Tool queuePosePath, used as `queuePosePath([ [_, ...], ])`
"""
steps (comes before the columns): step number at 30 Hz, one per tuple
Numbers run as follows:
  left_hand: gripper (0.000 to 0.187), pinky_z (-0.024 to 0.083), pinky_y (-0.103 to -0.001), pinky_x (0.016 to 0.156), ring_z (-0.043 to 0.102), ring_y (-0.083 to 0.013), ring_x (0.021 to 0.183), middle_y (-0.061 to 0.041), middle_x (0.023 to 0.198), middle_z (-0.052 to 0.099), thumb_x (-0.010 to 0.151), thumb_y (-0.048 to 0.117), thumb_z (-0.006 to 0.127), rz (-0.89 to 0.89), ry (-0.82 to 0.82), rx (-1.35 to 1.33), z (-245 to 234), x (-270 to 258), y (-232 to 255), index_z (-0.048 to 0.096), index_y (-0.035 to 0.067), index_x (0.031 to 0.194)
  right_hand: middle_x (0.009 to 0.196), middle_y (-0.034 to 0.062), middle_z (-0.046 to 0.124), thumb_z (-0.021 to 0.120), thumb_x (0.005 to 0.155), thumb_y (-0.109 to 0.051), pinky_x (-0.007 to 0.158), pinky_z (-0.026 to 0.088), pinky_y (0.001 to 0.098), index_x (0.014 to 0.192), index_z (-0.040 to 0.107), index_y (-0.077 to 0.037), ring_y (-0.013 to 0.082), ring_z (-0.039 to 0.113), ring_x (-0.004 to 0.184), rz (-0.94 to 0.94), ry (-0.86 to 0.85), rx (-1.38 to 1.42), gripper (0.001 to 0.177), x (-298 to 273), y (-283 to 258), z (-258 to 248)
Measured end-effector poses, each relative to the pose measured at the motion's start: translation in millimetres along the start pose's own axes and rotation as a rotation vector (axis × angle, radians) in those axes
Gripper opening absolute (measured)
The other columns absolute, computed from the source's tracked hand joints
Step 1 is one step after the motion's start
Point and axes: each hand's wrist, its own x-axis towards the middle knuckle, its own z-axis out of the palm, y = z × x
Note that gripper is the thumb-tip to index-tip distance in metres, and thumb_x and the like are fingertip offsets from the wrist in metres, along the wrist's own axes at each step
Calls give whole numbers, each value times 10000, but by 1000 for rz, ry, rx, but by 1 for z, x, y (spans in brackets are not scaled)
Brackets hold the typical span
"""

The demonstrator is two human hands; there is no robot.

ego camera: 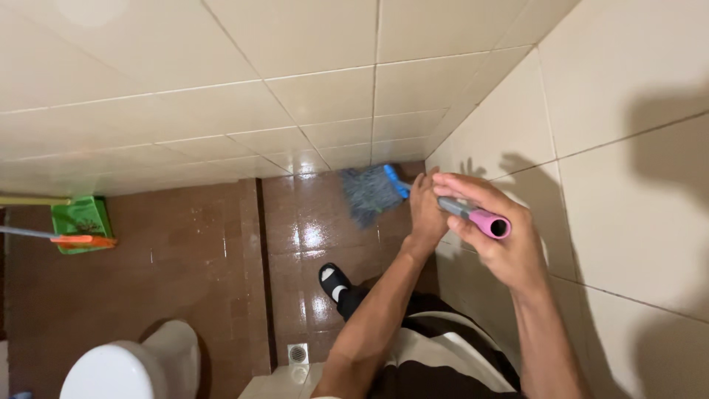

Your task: The person mops the floor in a bathroom using a mop with a long handle.

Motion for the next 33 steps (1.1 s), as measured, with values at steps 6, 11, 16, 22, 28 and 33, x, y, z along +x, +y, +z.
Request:
queuePosePath([
  [6, 697, 207, -503, 1201, 315, -366, 1436, -208, 1526, 504, 779, 318, 704, 13, -141, -64, 23, 18, 28, 569, 28, 1399, 1328, 124, 710, 694, 905, 50, 1160, 501, 387, 1360, 638, -23, 236, 675, 1266, -148, 64, -60, 465, -3, -5, -21],
  [11, 696, 179, -490, 1295, 333, -275, 1555, -116, 1557, 485, 846, 456, 671, 30, -357, 104, 29, 24, 37, 556, 107, 1436, 1311, 142, 710, 683, 928, 52, 1153, 506, 401, 1356, 637, -27, 234, 682, 1252, -130, 122, 17, 437, -4, 2, -31],
  [16, 656, 188, -503, 1272, 288, -353, 1539, -105, 1604, 409, 852, 391, 693, -113, -376, 68, 32, 21, 40, 567, 153, 1451, 1315, 140, 699, 680, 924, 50, 1114, 517, 391, 1350, 640, -32, 224, 678, 1232, -107, 115, 84, 435, -5, 22, -42],
  [22, 656, 210, -522, 1221, 242, -400, 1503, -83, 1626, 349, 799, 347, 744, -265, -448, 139, 53, 1, 3, 580, 205, 1418, 1285, 137, 717, 681, 938, -6, 1126, 479, 405, 1298, 684, -23, 252, 648, 1258, -65, 45, 0, 360, -12, 64, -45],
  [28, 534, 232, -540, 1222, 273, -402, 1505, -72, 1632, 386, 813, 330, 763, -174, -390, 194, 69, 0, 7, 659, 220, 1326, 1352, 139, 673, 681, 948, -25, 1133, 489, 396, 1269, 682, -45, 262, 629, 1296, -73, 53, 125, 322, -21, 82, -63],
  [33, 313, 237, -619, 1213, 257, -425, 1517, -43, 1634, 379, 823, 300, 752, -242, -543, 188, 56, 16, 43, 754, 262, 1134, 1417, 147, 641, 674, 996, -16, 1179, 483, 416, 1349, 642, -85, 272, 617, 1331, -200, 47, 238, 361, -25, 89, -80],
])
